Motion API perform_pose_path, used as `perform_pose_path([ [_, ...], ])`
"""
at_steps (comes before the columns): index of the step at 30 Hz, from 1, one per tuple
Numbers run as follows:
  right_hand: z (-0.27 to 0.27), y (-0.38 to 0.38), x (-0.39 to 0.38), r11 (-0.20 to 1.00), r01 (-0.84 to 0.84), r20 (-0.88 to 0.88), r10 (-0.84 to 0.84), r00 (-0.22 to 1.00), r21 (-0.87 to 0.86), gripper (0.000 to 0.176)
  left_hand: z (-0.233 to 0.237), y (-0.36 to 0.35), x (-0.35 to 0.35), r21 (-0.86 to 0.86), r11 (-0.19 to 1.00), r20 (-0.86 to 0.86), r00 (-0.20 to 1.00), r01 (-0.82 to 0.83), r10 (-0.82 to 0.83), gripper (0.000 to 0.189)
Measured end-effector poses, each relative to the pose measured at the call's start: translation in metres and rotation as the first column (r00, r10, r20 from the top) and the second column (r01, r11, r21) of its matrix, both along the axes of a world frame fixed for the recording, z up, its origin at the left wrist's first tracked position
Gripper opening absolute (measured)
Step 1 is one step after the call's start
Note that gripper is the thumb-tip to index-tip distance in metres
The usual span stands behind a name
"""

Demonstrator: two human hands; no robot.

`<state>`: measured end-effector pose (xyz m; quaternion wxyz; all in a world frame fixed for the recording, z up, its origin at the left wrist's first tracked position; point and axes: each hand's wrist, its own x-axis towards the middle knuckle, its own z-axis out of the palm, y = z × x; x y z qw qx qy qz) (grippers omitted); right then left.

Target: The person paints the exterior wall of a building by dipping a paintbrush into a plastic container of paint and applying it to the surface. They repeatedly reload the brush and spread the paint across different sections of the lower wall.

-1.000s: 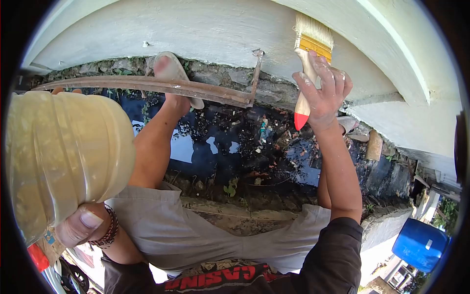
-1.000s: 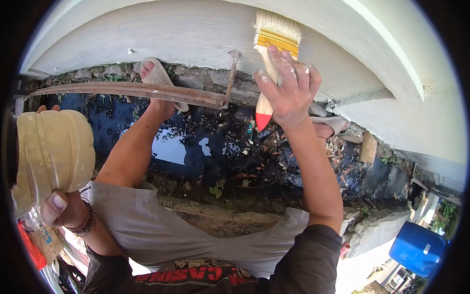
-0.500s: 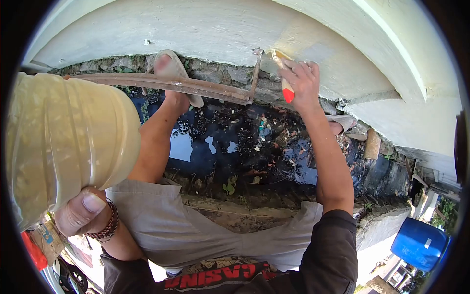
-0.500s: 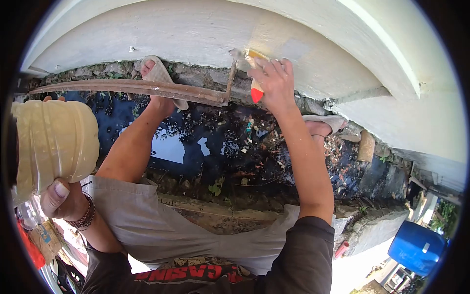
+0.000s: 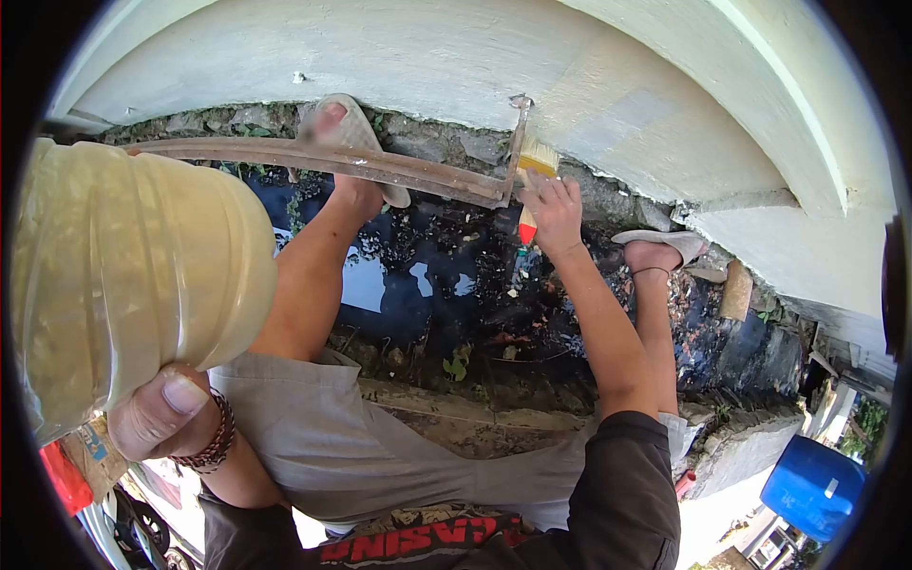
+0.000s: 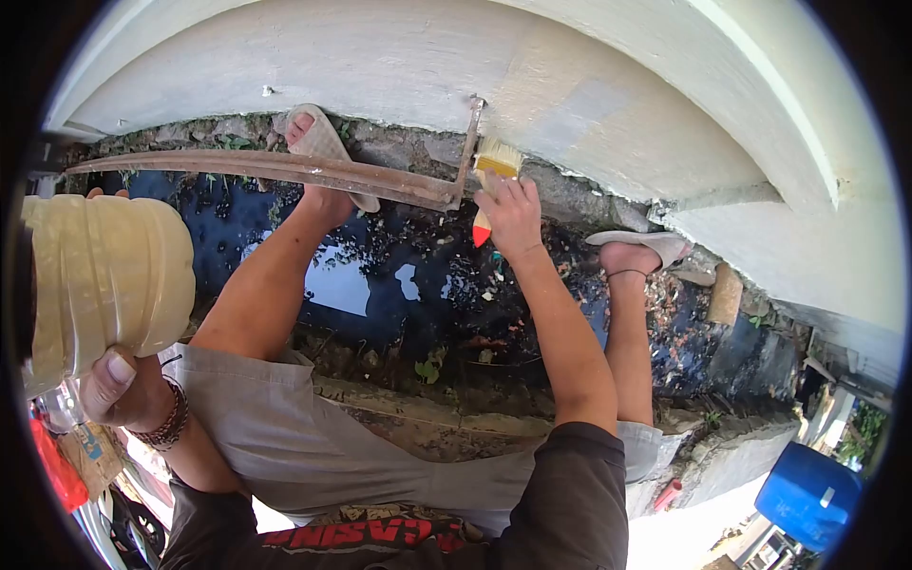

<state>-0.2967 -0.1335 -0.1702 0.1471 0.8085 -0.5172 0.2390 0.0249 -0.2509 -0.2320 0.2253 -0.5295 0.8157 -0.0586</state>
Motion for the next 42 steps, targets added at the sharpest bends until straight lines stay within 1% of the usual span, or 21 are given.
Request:
perform_pose_path([
  [3, 0.038, -0.019, -0.018, 0.979, -0.177, -0.022, 0.180, 0.983, 0.099, 0.011, 0.008, 0.002, -0.004, 0.120, 0.992, 0.008, 0.999, 0.034, -0.036, 0.056],
  [6, 0.088, -0.025, -0.027, 0.995, -0.060, -0.032, 0.063, 0.998, 0.083, 0.010, 0.020, 0.005, -0.006, 0.081, 0.995, 0.015, 0.998, 0.062, -0.064, 0.056],
  [8, 0.102, -0.006, -0.021, 0.973, 0.069, 0.079, -0.053, 0.995, -0.220, 0.010, 0.021, 0.010, -0.008, -0.088, 0.995, 0.067, 0.997, 0.045, -0.039, 0.056],
  [11, 0.092, 0.007, -0.004, 0.906, 0.116, 0.110, -0.077, 0.991, -0.407, 0.011, 0.022, 0.009, -0.010, -0.034, 0.999, 0.036, 0.999, 0.026, -0.025, 0.056],
  [13, 0.067, -0.002, 0.000, 0.917, 0.158, 0.108, -0.127, 0.986, -0.365, 0.010, 0.009, 0.003, -0.004, 0.031, 0.998, -0.001, 0.999, 0.047, -0.047, 0.055],
  [15, 0.031, -0.010, -0.002, 0.982, 0.119, -0.044, -0.127, 0.991, -0.147, 0.008, -0.008, 0.002, 0.001, 0.089, 0.994, -0.043, 0.997, 0.064, -0.060, 0.055],
  [16, 0.020, -0.008, -0.001, 0.980, 0.122, -0.041, -0.130, 0.991, -0.158, 0.008, -0.013, 0.003, 0.004, -0.049, 0.994, -0.074, 0.992, 0.098, -0.101, 0.051],
  [17, 0.008, -0.004, 0.000, 0.997, 0.067, -0.005, -0.068, 0.998, -0.037, 0.007, -0.018, 0.003, 0.007, -0.185, 0.975, -0.100, 0.985, 0.123, -0.144, 0.049],
  [18, 0.009, -0.002, 0.003, 0.996, 0.002, 0.035, -0.006, 0.999, 0.087, 0.007, -0.018, 0.003, 0.006, -0.180, 0.979, -0.104, 0.988, 0.093, -0.113, 0.048],
  [21, 0.029, -0.002, -0.013, 0.986, -0.065, -0.013, 0.068, 0.998, 0.152, 0.009, -0.020, 0.003, 0.002, -0.095, 0.994, -0.140, 0.988, 0.053, -0.066, 0.051],
  [25, 0.137, -0.016, -0.020, 0.991, 0.002, -0.011, -0.003, 1.000, -0.134, 0.013, -0.015, 0.000, 0.002, 0.028, 0.999, -0.178, 0.983, -0.029, 0.034, 0.057],
  [27, 0.176, -0.012, -0.014, 0.971, 0.014, -0.027, -0.021, 0.999, -0.239, 0.013, 0.000, 0.003, -0.001, -0.010, 0.999, 0.026, 0.999, 0.048, -0.048, 0.057],
  [28, 0.190, -0.008, -0.008, 0.941, 0.023, -0.032, -0.036, 0.999, -0.338, 0.012, -0.019, -0.001, 0.004, -0.010, 0.999, 0.023, 0.999, 0.046, -0.046, 0.057],
  [30, 0.196, -0.006, -0.001, 0.901, 0.031, -0.036, -0.051, 0.998, -0.432, 0.012, -0.072, -0.014, 0.019, 0.126, 0.992, -0.546, 0.834, -0.012, 0.079, 0.057],
  [31, 0.191, -0.007, 0.000, 0.884, 0.051, -0.029, -0.072, 0.997, -0.465, 0.010, -0.052, -0.010, 0.013, 0.126, 0.992, -0.548, 0.833, -0.014, 0.081, 0.057],
  [33, 0.166, -0.012, -0.001, 0.867, 0.068, -0.018, -0.089, 0.996, -0.493, 0.009, 0.007, 0.006, -0.003, 0.010, 0.999, -0.030, 0.999, 0.038, -0.038, 0.056],
  [37, 0.068, -0.007, -0.005, 0.997, -0.001, -0.086, -0.006, 0.996, -0.071, 0.008, 0.002, 0.008, 0.003, -0.190, 0.975, -0.142, 0.979, 0.118, -0.146, 0.044],
  [38, 0.053, 0.000, -0.005, 0.999, -0.017, -0.085, 0.019, 0.996, 0.027, 0.009, -0.008, 0.006, 0.002, -0.150, 0.989, -0.321, 0.945, 0.006, -0.054, 0.044],
  [39, 0.062, 0.000, -0.003, 1.000, -0.015, -0.083, 0.018, 0.996, 0.026, 0.009, -0.013, 0.002, 0.001, -0.093, 0.991, -0.485, 0.874, -0.096, 0.040, 0.044],
  [40, 0.076, 0.001, 0.003, 0.991, 0.018, -0.009, -0.019, 1.000, -0.132, 0.009, -0.010, 0.001, 0.002, -0.078, 0.992, -0.475, 0.879, -0.097, 0.048, 0.044],
  [42, 0.102, 0.004, 0.013, 0.930, 0.123, 0.116, -0.087, 0.989, -0.347, 0.010, 0.007, 0.002, -0.004, 0.161, 0.987, 0.034, 0.999, -0.005, 0.000, 0.053],
])
